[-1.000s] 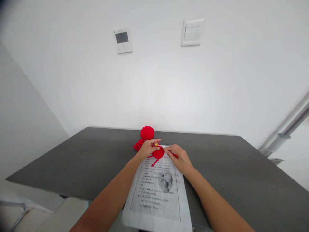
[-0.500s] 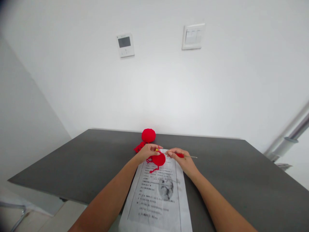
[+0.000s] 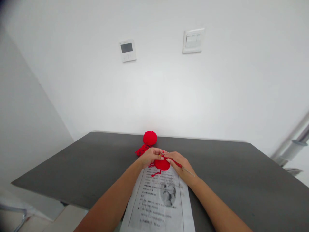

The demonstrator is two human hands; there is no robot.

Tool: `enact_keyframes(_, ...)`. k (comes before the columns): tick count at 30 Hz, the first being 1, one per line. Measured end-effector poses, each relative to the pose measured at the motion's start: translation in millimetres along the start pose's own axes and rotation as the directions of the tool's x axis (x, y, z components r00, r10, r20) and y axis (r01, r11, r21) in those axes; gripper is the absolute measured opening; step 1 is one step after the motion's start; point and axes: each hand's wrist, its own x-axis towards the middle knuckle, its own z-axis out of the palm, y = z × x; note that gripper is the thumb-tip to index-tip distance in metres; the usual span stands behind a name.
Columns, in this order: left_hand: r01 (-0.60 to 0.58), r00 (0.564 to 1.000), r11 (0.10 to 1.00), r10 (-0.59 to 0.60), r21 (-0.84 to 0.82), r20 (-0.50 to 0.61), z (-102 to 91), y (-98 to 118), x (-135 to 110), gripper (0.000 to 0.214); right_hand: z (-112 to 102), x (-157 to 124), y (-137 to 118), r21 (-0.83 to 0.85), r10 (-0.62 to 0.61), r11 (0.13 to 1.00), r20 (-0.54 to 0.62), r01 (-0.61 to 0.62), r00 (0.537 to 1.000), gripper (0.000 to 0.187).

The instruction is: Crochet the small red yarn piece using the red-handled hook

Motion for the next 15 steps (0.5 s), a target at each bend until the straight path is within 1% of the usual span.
enact_keyframes(3,-0.038,0.997,0.99,0.046,0.132,-0.054,-0.4,2.4,-0.4,0.047,-3.8,0.8,-1.8,0.012,0.104,0.994,-0.013,-0.104,0.994,0.026)
enact_keyframes(5,-0.084,0.988,0.963,0.114,0.255,-0.105,-1.6,4.8,-0.2,0.041,-7.0,2.3,-4.4,0.055,0.186,0.981,-0.035,-0.184,0.982,0.029)
enact_keyframes(8,-0.155,0.96,0.879,0.241,0.45,-0.14,-4.1,8.6,0.4,0.035,-10.1,4.6,-7.7,0.147,0.278,0.953,-0.071,-0.266,0.958,0.033)
enact_keyframes(11,-0.2,0.923,0.781,0.352,0.591,-0.153,-6.1,11.1,0.9,0.032,-10.0,4.7,-7.7,0.254,0.356,0.909,-0.061,-0.331,0.932,0.034)
enact_keyframes(13,-0.196,0.904,0.757,0.387,0.623,-0.185,-5.3,11.9,1.4,0.032,-8.9,3.6,-5.7,0.33,0.393,0.872,-0.032,-0.362,0.919,0.033)
enact_keyframes(15,-0.186,0.903,0.79,0.372,0.585,-0.215,-1.8,12.7,1.7,0.033,-7.6,2.6,-3.1,0.389,0.417,0.84,-0.017,-0.378,0.909,0.033)
